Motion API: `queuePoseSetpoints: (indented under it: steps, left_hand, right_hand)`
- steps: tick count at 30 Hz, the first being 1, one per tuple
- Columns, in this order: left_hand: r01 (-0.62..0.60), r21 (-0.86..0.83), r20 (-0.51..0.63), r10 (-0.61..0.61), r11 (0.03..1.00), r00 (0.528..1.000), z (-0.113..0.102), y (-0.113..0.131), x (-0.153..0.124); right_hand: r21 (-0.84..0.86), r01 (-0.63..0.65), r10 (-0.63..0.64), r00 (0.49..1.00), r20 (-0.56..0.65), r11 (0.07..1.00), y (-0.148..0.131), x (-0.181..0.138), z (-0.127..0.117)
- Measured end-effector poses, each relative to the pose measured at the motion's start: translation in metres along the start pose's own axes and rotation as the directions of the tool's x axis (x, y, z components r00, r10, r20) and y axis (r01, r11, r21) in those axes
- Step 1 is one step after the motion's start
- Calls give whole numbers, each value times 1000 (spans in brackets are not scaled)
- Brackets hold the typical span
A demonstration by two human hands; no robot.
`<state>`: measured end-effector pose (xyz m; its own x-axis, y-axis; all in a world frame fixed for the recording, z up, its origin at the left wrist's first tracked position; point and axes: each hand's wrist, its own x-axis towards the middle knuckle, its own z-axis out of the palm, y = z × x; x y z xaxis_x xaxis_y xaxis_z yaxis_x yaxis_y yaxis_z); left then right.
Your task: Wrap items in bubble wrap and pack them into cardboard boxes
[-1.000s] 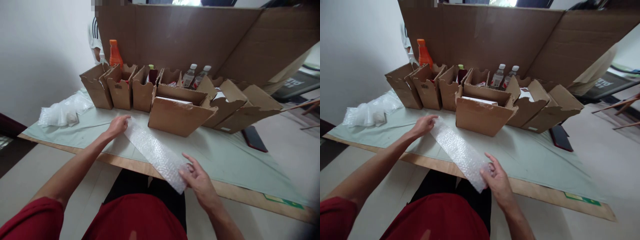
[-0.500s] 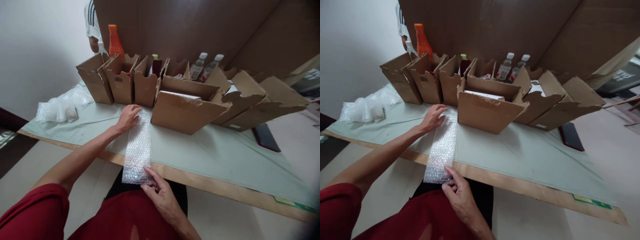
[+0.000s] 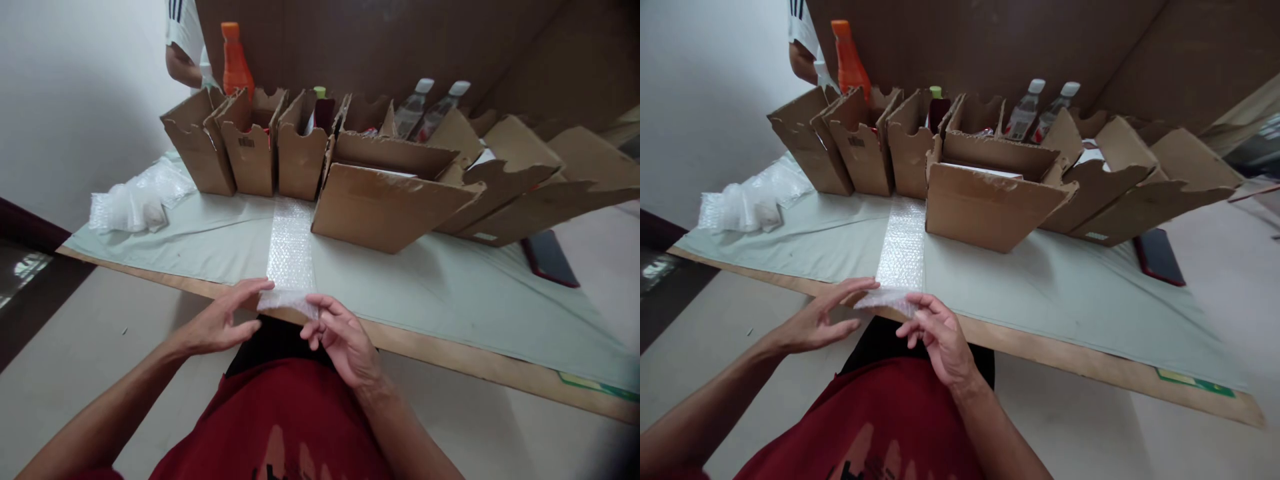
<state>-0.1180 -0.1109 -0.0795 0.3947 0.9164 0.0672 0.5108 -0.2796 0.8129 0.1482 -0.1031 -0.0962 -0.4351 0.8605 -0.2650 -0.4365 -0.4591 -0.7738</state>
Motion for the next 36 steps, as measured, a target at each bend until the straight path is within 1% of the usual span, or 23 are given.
queuePoseSetpoints:
  steps: [2,4,6,8,9,10,11,12,13,14,15,16,18,19,21,23,25,27,29,31,33,34,36]
  left_hand:
    - [127,-62,-151,-135,990,979,13,-2,16]
    - [210,-101,-261,-230,972,938,23,-6,34]
    - [241,-95,-316,-259,966,913,28,-11,47]
    - [252,-66,-341,-259,966,904,30,-14,55]
    - [258,-50,-345,-260,965,902,30,-15,56]
    - [264,-36,-352,-260,964,899,30,-16,57]
    - [270,-18,-356,-259,963,898,30,-17,58]
    - [276,6,-361,-255,961,897,30,-17,58]
    - [282,36,-364,-250,959,897,30,-17,58]
    - [288,67,-363,-246,955,899,31,-17,58]
    - [295,99,-358,-242,950,902,31,-17,59]
    - [303,133,-350,-241,944,905,32,-16,59]
    - [320,204,-346,-238,925,907,33,-16,59]
    - [321,238,-356,-225,917,907,33,-16,58]
    - [268,303,-392,-137,915,910,33,-16,53]
    - [131,352,-402,23,927,915,33,-16,45]
    - [-22,378,-364,171,926,916,34,-16,36]
    - [-100,369,-326,230,924,917,35,-16,29]
    - [-86,325,-312,192,942,931,36,-14,24]
    - [-14,251,-300,91,968,950,35,-12,22]
    - [73,183,-294,-17,980,956,34,-11,23]
    - [112,174,-304,-55,978,951,34,-11,25]
    - [166,207,-341,-88,964,936,35,-13,30]
  right_hand:
    - [13,26,-26,1000,-12,1000,-3,10,2]
    - [-25,50,-51,997,-49,998,-6,16,1]
    - [-139,87,-102,990,-101,986,-7,17,-2]
    - [-345,149,-203,971,-125,927,-6,14,-6]
    - [-478,194,-277,955,-109,857,-6,13,-8]
    - [-618,245,-360,931,-67,747,-5,12,-10]
    - [-743,295,-438,899,4,600,-5,12,-11]
    - [-837,338,-496,863,94,430,-4,13,-12]
    - [-893,368,-525,830,190,259,-2,16,-13]
    - [-916,387,-526,804,278,107,-1,20,-13]
    - [-918,395,-504,791,348,-14,1,25,-13]
    - [-912,397,-470,788,397,-104,3,30,-13]
    - [-895,393,-407,798,445,-210,6,42,-14]
    - [-891,389,-388,803,453,-234,6,47,-14]
    - [-893,389,-374,812,449,-226,5,54,-14]
    - [-898,397,-372,817,440,-190,2,57,-12]
    - [-896,412,-365,819,443,-163,-4,55,-10]
    - [-892,424,-352,820,451,-155,-10,51,-7]
    - [-903,417,-332,842,425,-100,-15,48,-3]
    - [-924,383,-316,878,360,10,-17,48,-1]
    - [-934,341,-318,901,294,103,-18,52,-1]
    - [-937,327,-333,903,272,121,-18,55,-2]
    - [-946,305,-384,891,242,111,-16,58,-4]
